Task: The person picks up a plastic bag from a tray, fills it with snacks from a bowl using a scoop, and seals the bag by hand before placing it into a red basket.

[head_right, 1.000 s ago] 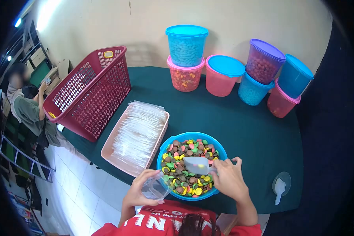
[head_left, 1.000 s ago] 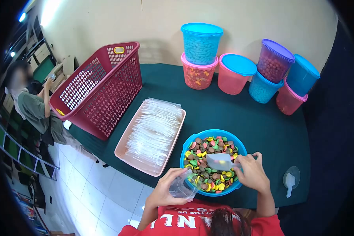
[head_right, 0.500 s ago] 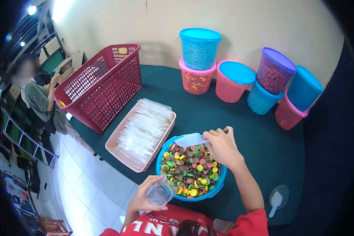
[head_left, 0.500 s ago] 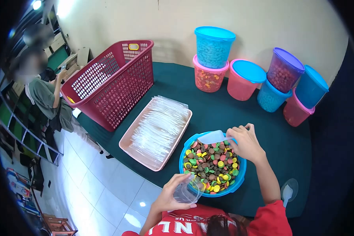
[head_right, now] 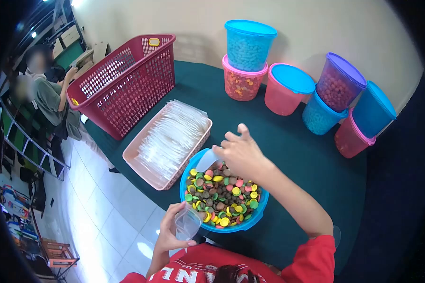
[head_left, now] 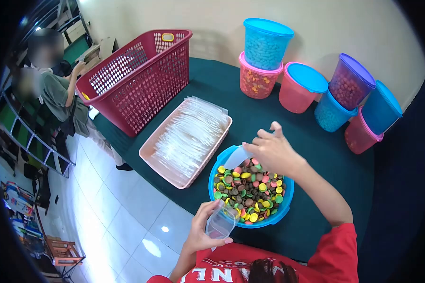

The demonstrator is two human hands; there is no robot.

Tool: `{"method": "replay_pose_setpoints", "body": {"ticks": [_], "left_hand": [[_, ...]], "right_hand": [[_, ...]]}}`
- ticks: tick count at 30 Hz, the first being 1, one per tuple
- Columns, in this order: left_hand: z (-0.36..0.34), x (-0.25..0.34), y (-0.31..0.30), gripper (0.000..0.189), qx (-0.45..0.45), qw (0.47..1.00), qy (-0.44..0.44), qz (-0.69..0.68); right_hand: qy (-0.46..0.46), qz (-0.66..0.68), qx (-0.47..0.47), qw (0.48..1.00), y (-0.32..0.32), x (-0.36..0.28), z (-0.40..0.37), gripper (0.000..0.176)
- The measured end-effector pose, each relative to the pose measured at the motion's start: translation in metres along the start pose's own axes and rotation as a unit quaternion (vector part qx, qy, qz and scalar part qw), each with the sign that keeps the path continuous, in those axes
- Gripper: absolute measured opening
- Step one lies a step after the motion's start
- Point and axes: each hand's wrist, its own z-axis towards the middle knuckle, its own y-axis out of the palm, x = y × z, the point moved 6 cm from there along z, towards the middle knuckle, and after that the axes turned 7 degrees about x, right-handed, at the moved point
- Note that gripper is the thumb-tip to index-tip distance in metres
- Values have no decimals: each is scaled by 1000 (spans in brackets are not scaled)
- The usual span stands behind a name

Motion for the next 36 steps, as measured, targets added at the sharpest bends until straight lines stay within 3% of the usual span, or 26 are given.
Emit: {"method": "replay_pose_setpoints", "body": {"ticks": [3,5,7,11,13,14,21,23,27,29,33,34,36], "left_hand": [[-5,-9,2,94,28,993,-2,-114],[-7,-16,1,94,57,983,-13,-174],[-6,-14,0,94,65,981,-18,-185],[-3,-11,1,93,47,987,-22,-151],[-3,-10,1,93,41,989,-20,-139],[-3,-12,1,93,34,991,-16,-130],[2,-8,-3,90,-13,993,-41,-114],[5,-2,-10,88,-19,997,-31,-66],[19,21,-18,83,53,999,-5,5],[33,42,-12,81,73,984,54,153],[51,43,8,85,47,959,71,272],[54,45,13,84,38,955,71,286],[59,50,21,82,41,959,73,272]], "right_hand": [[14,97,-77,992,7,10,-11,18],[13,117,-55,992,15,14,-19,15],[58,204,-98,972,23,23,-25,15],[55,218,-132,966,27,25,-39,17],[119,233,-213,941,31,20,-41,21],[117,221,-112,962,37,14,-40,24],[138,240,-116,954,43,8,-48,27],[158,255,-185,936,39,8,-52,30],[173,315,-142,922,31,21,-58,32],[174,309,-124,927,16,31,-57,33],[154,284,-108,940,-28,41,-44,33],[157,256,-161,940,-39,39,-39,34],[125,200,-149,960,-56,25,-31,30]]}}
